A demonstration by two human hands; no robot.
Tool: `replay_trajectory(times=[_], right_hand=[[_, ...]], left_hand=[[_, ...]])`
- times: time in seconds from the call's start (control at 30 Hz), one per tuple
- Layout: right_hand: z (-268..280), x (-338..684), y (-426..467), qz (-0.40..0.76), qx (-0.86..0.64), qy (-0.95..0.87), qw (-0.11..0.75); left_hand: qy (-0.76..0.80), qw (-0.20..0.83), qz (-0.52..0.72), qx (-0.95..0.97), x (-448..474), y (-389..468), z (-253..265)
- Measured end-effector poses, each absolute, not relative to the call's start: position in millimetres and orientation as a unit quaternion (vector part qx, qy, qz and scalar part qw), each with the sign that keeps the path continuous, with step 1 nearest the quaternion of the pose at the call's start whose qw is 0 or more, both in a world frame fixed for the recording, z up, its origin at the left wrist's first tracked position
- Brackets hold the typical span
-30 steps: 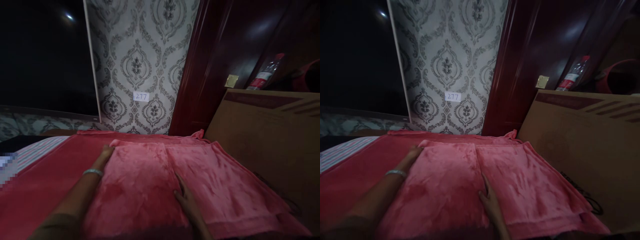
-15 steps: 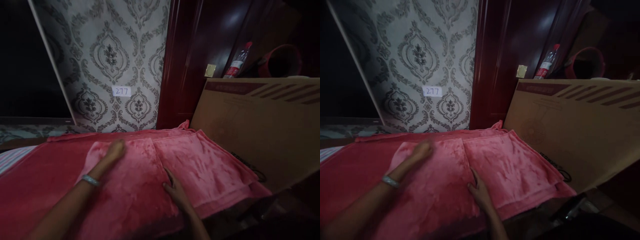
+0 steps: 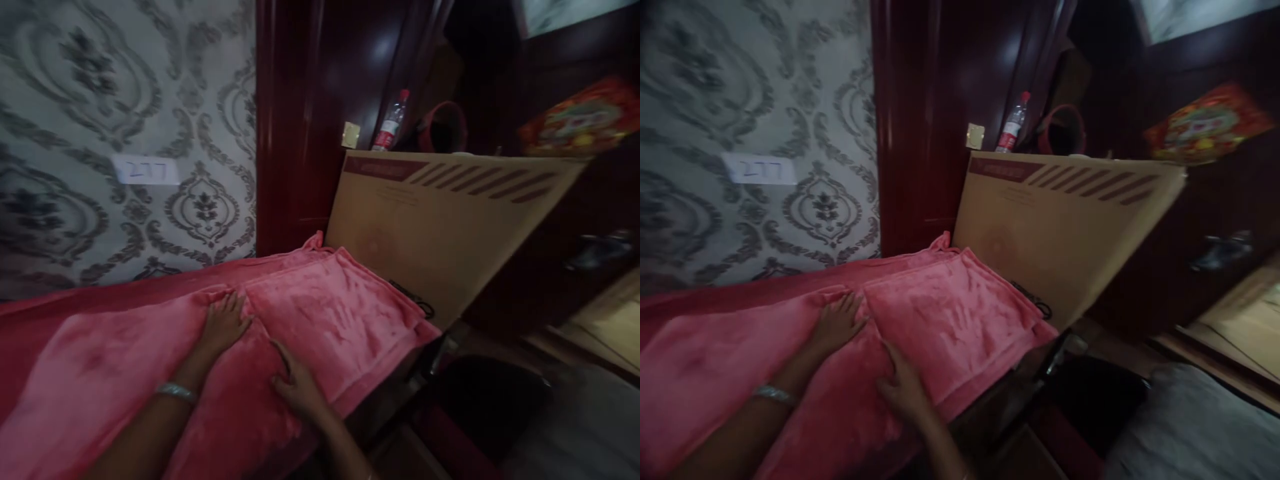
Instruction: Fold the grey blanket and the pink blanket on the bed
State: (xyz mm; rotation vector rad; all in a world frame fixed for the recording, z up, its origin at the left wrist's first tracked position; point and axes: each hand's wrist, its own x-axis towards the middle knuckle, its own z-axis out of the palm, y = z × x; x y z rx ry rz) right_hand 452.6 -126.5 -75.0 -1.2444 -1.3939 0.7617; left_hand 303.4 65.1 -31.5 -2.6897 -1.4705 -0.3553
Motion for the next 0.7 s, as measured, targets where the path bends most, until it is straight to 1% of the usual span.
replay_trajectory(times=[0.13,0.2,0.23,0.3,0.37,0.4,0.43,0.5,0.63,0.7], right_hand=[[-74.2,476.0,-136.5,0.376,-0.490,-0.560,0.552],[-76.2,507.7,-146.2,0.351,-0.508,-0.501,0.607],[-76.9,528.5,-152.2,0.303,-0.530,-0.453,0.650],[-76.1,576.2,-164.7,0.153,-0.573,-0.325,0.737],[-72.4,624.7,-175.5,0.024,-0.581,-0.186,0.792],[-70.0,646.5,-179.3,0.000,-0.577,-0.122,0.808],[-67.5,665.6,-181.6,-0.005,-0.572,-0.072,0.817],[-64.0,694.4,-182.0,0.011,-0.569,-0.027,0.822],[-63.0,721.2,-173.4,0.056,-0.570,-0.031,0.819],[-62.3,727.1,-169.5,0.060,-0.565,-0.042,0.822]], left_hand=[[-0.490,0.032,-0.116,-0.864,308.8,75.9,-34.1],[-0.490,0.024,-0.118,-0.864,309.9,78.3,-35.3],[-0.484,0.019,-0.123,-0.866,309.6,78.9,-35.7],[-0.470,0.009,-0.138,-0.872,308.2,80.1,-36.5],[-0.458,0.002,-0.149,-0.876,307.2,81.8,-37.6],[-0.456,0.001,-0.153,-0.877,307.3,82.8,-38.3],[-0.458,0.000,-0.156,-0.875,307.7,83.9,-38.9],[-0.469,0.005,-0.153,-0.870,309.2,85.9,-39.8],[-0.486,0.025,-0.110,-0.867,309.7,87.6,-38.2],[-0.484,0.036,-0.092,-0.870,307.7,87.1,-36.4]])
